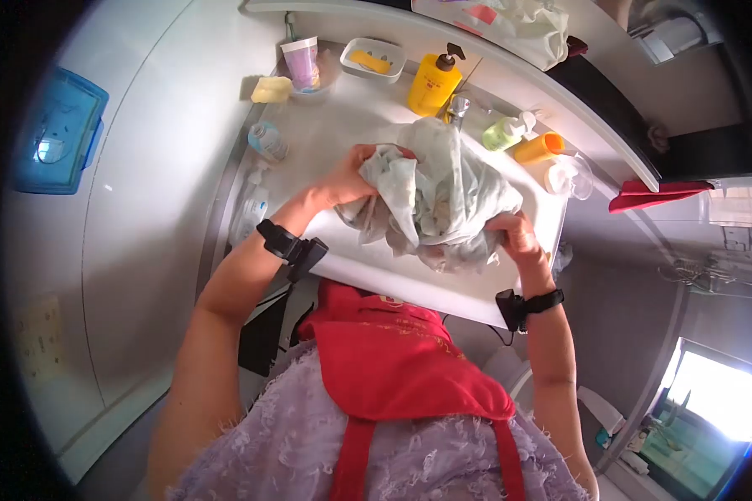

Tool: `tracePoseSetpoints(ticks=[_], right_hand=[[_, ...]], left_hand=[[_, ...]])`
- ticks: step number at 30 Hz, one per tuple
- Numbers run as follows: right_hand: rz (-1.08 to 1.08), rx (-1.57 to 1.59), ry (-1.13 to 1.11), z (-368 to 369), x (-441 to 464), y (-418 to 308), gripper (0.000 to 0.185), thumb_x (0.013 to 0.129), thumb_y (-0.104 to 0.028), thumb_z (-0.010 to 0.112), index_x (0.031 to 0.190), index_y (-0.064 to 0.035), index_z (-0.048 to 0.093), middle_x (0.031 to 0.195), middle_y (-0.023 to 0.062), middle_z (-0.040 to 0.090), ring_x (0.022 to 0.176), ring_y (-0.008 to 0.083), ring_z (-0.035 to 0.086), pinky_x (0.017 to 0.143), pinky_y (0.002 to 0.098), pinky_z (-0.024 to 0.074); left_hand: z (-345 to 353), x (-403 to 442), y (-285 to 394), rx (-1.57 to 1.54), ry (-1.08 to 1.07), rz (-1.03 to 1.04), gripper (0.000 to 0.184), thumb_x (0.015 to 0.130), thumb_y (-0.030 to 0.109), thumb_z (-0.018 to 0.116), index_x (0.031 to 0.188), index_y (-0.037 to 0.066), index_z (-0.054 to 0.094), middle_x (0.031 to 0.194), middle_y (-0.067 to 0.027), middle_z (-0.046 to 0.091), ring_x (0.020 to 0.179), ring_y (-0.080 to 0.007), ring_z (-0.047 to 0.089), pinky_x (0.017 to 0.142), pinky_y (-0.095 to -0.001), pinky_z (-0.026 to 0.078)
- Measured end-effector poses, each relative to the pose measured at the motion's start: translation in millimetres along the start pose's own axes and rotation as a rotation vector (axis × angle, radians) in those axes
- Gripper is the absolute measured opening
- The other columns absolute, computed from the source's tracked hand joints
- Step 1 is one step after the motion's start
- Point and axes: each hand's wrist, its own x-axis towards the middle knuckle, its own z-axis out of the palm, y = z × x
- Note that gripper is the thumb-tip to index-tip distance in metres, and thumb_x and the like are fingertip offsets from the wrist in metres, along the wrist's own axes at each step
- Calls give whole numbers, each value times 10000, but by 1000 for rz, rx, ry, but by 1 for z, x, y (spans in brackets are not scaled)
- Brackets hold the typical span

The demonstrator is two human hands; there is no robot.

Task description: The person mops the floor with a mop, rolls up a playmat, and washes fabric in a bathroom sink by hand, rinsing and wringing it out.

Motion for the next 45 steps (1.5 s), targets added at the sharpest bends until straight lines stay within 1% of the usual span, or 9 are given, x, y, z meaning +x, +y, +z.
tracePoseSetpoints(ticks=[8, 10, 13, 18, 23, 27, 38, 43, 45], right_hand=[[169, -1099, 485, -83, 24, 90, 898, 723, -370, 779, 1457, -157, 308, 1440, 239, 356, 1324, 372, 351, 1075, 459, 341], [145, -1103, 337, -56, 27, 98, 1067, 648, -441, 825, 1495, -215, 217, 1487, 243, 270, 1380, 408, 236, 1107, 489, 294], [292, -1172, 163, -26, 46, 138, 1318, 515, -474, 885, 1525, -267, 65, 1551, 198, 137, 1418, 432, 115, 1122, 567, 221], [540, -1262, 319, 7, 76, 164, 1239, 532, -361, 888, 1508, -328, 124, 1528, 141, 237, 1391, 374, 236, 1021, 682, 267], [386, -1244, 326, -4, 73, 178, 792, 611, -245, 764, 1352, -213, 486, 1193, 127, 630, 1117, 321, 586, 970, 453, 444], [436, -1027, 103, 0, 46, 155, 597, 589, -213, 738, 1173, -120, 654, 1007, 135, 700, 947, 294, 662, 857, 362, 514], [29, -447, -199, -20, 18, 14, 461, 601, -105, 751, 1035, 25, 670, 976, 100, 701, 899, 159, 627, 831, 314, 488], [132, -600, -332, -23, 32, -28, 567, 653, -147, 761, 1179, 1, 610, 1073, 76, 684, 969, 152, 603, 907, 318, 459], [143, -986, -26, -28, 39, -10, 666, 689, -217, 781, 1272, -14, 531, 1206, 157, 597, 1128, 261, 552, 983, 370, 429]], left_hand=[[-53, -11, -79, 1120, 566, -128, 750, 675, 43, 722, 1362, 134, 436, 1262, -158, 538, 1172, -316, 496, 1042, -418, 338], [-46, -9, -110, 1000, 263, 86, 796, 671, 102, 752, 1390, 181, 419, 1325, -198, 477, 1280, -365, 394, 1086, -423, 278], [7, 1, -103, 1037, 39, -288, 1118, 564, 270, 873, 1478, 295, 230, 1495, -201, 252, 1381, -446, 220, 1083, -584, 262], [22, 25, -132, 1211, -43, -478, 1395, 422, 356, 932, 1499, 363, 46, 1541, -176, 147, 1390, -487, 160, 962, -740, 300], [20, 37, -188, 1356, 103, -286, 314, 662, 183, 702, 942, 50, 651, 981, -145, 680, 1050, -289, 613, 850, -528, 466], [25, 17, -144, 1028, -34, -236, 273, 640, 219, 720, 817, 17, 673, 793, -199, 669, 791, -366, 659, 723, -416, 520], [7, 16, -24, 235, -123, 32, 530, 577, 85, 771, 1070, -25, 611, 967, -130, 681, 903, -184, 618, 856, -301, 478], [-25, 30, 50, 401, -397, -301, 676, 641, 117, 757, 1267, 9, 525, 1121, -136, 650, 1052, -219, 587, 954, -359, 436], [-38, 35, 3, 763, -94, -32, 673, 651, 141, 758, 1277, 44, 530, 1166, -139, 632, 1109, -264, 556, 995, -385, 402]])
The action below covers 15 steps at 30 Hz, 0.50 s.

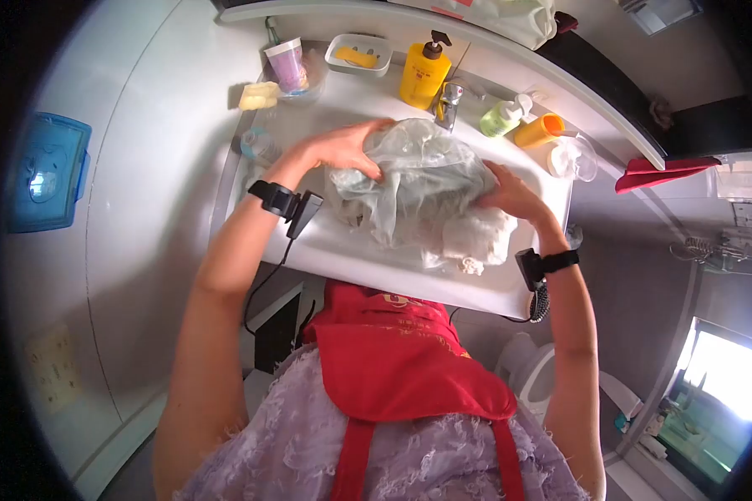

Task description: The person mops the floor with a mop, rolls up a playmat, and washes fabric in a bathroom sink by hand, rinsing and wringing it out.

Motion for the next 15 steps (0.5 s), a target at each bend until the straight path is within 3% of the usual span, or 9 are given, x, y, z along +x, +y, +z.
tracePoseSetpoints(ticks=[1, 2, 3, 5, 6, 7, 9, 11, 15], right_hand=[[50, -270, 235, 13, 6, 22, 706, 697, -242, 789, 1304, -26, 500, 1243, 189, 558, 1184, 308, 519, 1012, 392, 409], [144, -377, 300, 20, 12, 43, 757, 718, -281, 785, 1361, -59, 452, 1344, 217, 467, 1257, 350, 442, 1056, 417, 366], [166, -423, 401, 32, 16, 49, 784, 719, -301, 788, 1389, -104, 431, 1348, 229, 465, 1276, 353, 417, 1065, 431, 349], [16, -288, 259, 53, 18, 54, 874, 710, -354, 798, 1446, -179, 360, 1413, 253, 392, 1339, 378, 343, 1095, 460, 308], [135, -335, 171, 73, 17, 46, 1033, 651, -443, 825, 1493, -267, 254, 1491, 273, 257, 1386, 433, 239, 1119, 498, 266], [195, -348, -2, 85, 17, 38, 1186, 571, -510, 852, 1507, -358, 140, 1541, 270, 98, 1400, 494, 141, 1117, 559, 240], [188, -344, -34, 128, 27, 52, 1270, 527, -469, 884, 1505, -394, 76, 1556, 249, 27, 1398, 513, 114, 1091, 600, 263], [287, -323, -80, 150, 40, 57, 1369, 464, -414, 919, 1499, -409, 23, 1561, 216, 58, 1400, 507, 111, 996, 739, 268], [264, -410, 59, 169, 69, 73, 1070, 614, -168, 804, 1485, -319, 201, 1514, 212, 198, 1330, 465, 305, 931, 613, 423]], left_hand=[[8, 2, -14, 180, 192, 61, 672, 656, 154, 759, 1283, 61, 533, 1189, -141, 624, 1138, -287, 540, 1016, -398, 385], [7, 1, -1, 337, 266, -144, 744, 651, 183, 776, 1335, 87, 497, 1296, -147, 552, 1211, -329, 467, 1059, -414, 339], [14, 2, -12, 328, 259, -108, 769, 648, 193, 783, 1351, 106, 483, 1321, -146, 528, 1223, -338, 452, 1060, -413, 341], [39, 5, -50, 309, 245, -37, 819, 642, 215, 796, 1382, 142, 454, 1371, -144, 481, 1246, -354, 423, 1061, -411, 343], [54, 3, -54, 274, 26, -97, 891, 615, 287, 839, 1406, 218, 434, 1420, -180, 413, 1301, -391, 351, 1078, -440, 322], [83, -5, -62, 336, 15, -94, 985, 591, 335, 867, 1439, 290, 368, 1474, -201, 316, 1323, -432, 304, 1062, -485, 341], [94, -20, -20, 365, -211, -355, 1113, 570, 356, 886, 1482, 330, 249, 1514, -221, 199, 1334, -462, 272, 1047, -519, 360], [116, -21, -31, 479, -167, -356, 1126, 594, 272, 865, 1495, 325, 191, 1510, -216, 189, 1319, -474, 280, 1018, -519, 397], [173, -1, -108, 586, 118, -202, 1079, 622, 98, 780, 1505, 277, 186, 1490, -209, 199, 1295, -492, 280, 946, -511, 460]])
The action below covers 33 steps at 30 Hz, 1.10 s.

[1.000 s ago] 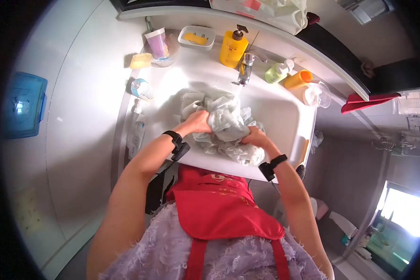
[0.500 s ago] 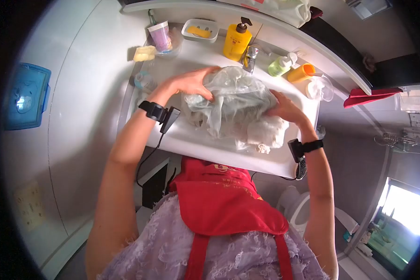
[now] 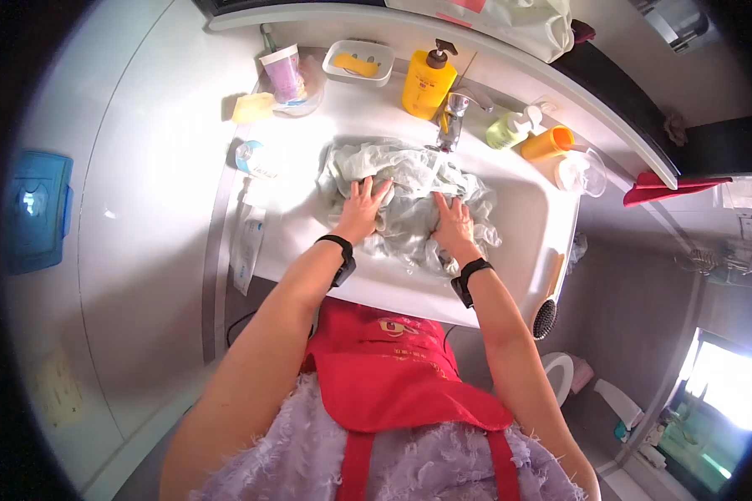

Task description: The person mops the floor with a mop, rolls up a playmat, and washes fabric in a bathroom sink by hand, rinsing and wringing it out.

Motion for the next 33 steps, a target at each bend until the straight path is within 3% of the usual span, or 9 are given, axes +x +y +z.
tracePoseSetpoints(ticks=[1, 5, 9, 13, 16, 22, 25, 29, 33], right_hand=[[25, -17, 103, 0, 0, -1, 840, 665, -73, 704, 1415, -238, 364, 1395, 213, 434, 1216, 391, 480, 880, 480, 483], [-31, 192, 139, 1, -5, 6, 617, 683, -80, 617, 1290, -178, 563, 1099, 168, 658, 1034, 350, 615, 910, 420, 480], [-142, 281, -85, -10, -35, 0, 555, 663, -135, 656, 1218, -123, 634, 1021, 170, 690, 967, 326, 657, 878, 394, 507], [-142, 564, -92, -78, -63, -12, 563, 637, -96, 713, 1193, -49, 638, 950, 133, 705, 863, 177, 663, 781, 299, 526], [-227, 679, -102, -126, -74, -9, 583, 618, -80, 726, 1188, -15, 626, 978, 153, 705, 901, 193, 666, 828, 310, 517], [-406, 597, 142, -178, -75, 20, 718, 671, -50, 753, 1343, -68, 500, 1114, 110, 650, 1011, 154, 595, 907, 297, 468], [-223, 325, 310, -189, -66, 21, 991, 620, -237, 835, 1466, -228, 318, 1450, 224, 357, 1276, 351, 446, 1030, 410, 413], [-107, 64, 16, -140, -52, 45, 1294, 440, -461, 906, 1500, -360, 170, 1523, 291, 141, 1366, 531, 194, 1100, 579, 265], [-71, 89, -186, -28, -33, 49, 1428, 409, -457, 922, 1509, -351, 18, 1532, 304, 23, 1363, 571, 122, 1064, 656, 254]], left_hand=[[4, 2, 0, -53, 91, 22, 871, 654, 49, 684, 1446, 200, 352, 1363, -232, 399, 1177, -459, 442, 877, -482, 493], [1, 13, -6, -402, 17, 15, 500, 745, 148, 642, 1239, 129, 566, 1117, -226, 603, 967, -415, 592, 810, -456, 501], [-26, -5, -7, -485, -249, -35, 290, 805, 223, 638, 1054, 79, 675, 999, -186, 676, 879, -359, 656, 772, -405, 508], [-70, -20, 3, -1012, -171, -45, 346, 809, 212, 712, 1106, 41, 664, 977, -80, 702, 912, -148, 618, 836, -328, 493], [-106, -12, 3, -1111, -324, -65, 354, 804, 170, 709, 1128, 37, 655, 1021, -80, 692, 931, -144, 608, 853, -330, 486], [-146, 13, -17, -1027, -282, -7, 884, 670, 125, 834, 1422, 130, 370, 1332, -97, 505, 1217, -208, 482, 1030, -347, 409], [-193, 11, 2, -776, -83, -11, 1051, 603, 173, 873, 1473, 254, 290, 1446, -154, 368, 1337, -304, 340, 1094, -407, 328], [-143, 8, -4, -371, -223, 47, 1273, 475, 283, 924, 1504, 321, 176, 1528, -214, 195, 1387, -473, 149, 1139, -520, 199], [-81, -13, 34, -139, -431, 22, 1275, 462, 373, 917, 1498, 360, 174, 1564, -179, 84, 1399, -509, 72, 1071, -587, 303]])
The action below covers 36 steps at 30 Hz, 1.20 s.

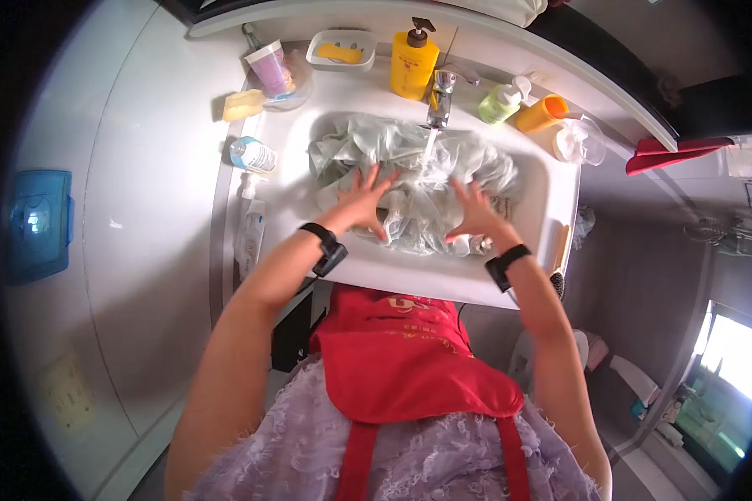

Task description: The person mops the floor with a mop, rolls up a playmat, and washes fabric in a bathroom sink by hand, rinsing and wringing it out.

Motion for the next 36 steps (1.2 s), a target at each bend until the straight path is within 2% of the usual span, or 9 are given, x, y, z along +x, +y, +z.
tracePoseSetpoints(ticks=[3, 7, 8, 12, 22, 25, 28, 31, 36], right_hand=[[169, -201, -31, 38, 13, -25, 1459, 410, -415, 920, 1505, -351, -43, 1536, 249, 89, 1373, 536, 146, 1014, 636, 362], [115, -83, 201, 46, 32, -13, 717, 668, -202, 747, 1339, -232, 497, 1360, 194, 462, 1234, 437, 449, 914, 483, 495], [85, -70, 339, 43, 26, -21, 412, 695, -111, 656, 1104, -158, 668, 1162, 163, 619, 1092, 361, 580, 875, 440, 509], [72, 10, 113, 26, 1, -39, 420, 649, -135, 660, 1068, -108, 686, 1009, 198, 670, 983, 348, 639, 869, 436, 508], [-234, 280, -142, -117, -79, -56, 486, 608, -150, 694, 1078, -34, 658, 990, 206, 673, 968, 339, 640, 862, 395, 504], [-256, 233, 13, -133, -70, -44, 626, 604, -180, 757, 1192, -42, 591, 1184, 221, 604, 1048, 341, 611, 876, 406, 500], [76, -65, 423, -125, -59, -32, 933, 591, -279, 826, 1409, -134, 402, 1374, 283, 422, 1234, 403, 468, 991, 442, 437], [-55, -25, 278, -108, -43, -21, 1108, 564, -353, 858, 1486, -266, 251, 1485, 296, 215, 1333, 479, 295, 1052, 487, 381], [66, -225, -63, -19, -1, -36, 1396, 453, -510, 900, 1492, -416, -28, 1578, 146, -87, 1415, 481, 61, 949, 764, 306]], left_hand=[[35, 16, 6, 187, -25, -101, 1174, 488, 389, 903, 1471, 332, 264, 1550, -140, 138, 1384, -507, 126, 1026, -618, 351], [58, 43, 0, 164, 279, -3, 569, 698, 387, 733, 1170, 94, 608, 1286, -169, 528, 1219, -475, 425, 887, -545, 478], [64, 64, -14, 105, 248, 24, 465, 723, 375, 693, 1079, 79, 645, 1132, -185, 596, 1099, -454, 513, 847, -515, 491], [48, 47, -18, -235, 304, 80, 319, 761, 335, 627, 855, 36, 689, 801, -208, 661, 809, -424, 632, 752, -468, 502], [-94, -54, 36, -250, 96, 227, 360, 733, 285, 696, 996, 42, 663, 919, -195, 683, 888, -378, 650, 794, -434, 505], [-116, -43, 32, -248, 48, 217, 445, 750, 222, 688, 1167, 87, 608, 1113, -170, 653, 1059, -348, 604, 898, -423, 471], [-106, -23, 8, -77, 484, 221, 703, 766, 173, 698, 1407, 197, 410, 1396, -132, 467, 1302, -302, 414, 1095, -422, 303], [-86, -6, -1, -52, 363, 290, 738, 747, 243, 749, 1405, 194, 418, 1371, -167, 484, 1308, -322, 401, 1123, -449, 249], [24, 32, -21, 117, 83, 19, 1376, 383, 505, 907, 1510, 267, 155, 1570, -171, 11, 1370, -542, 109, 1050, -629, 320]])
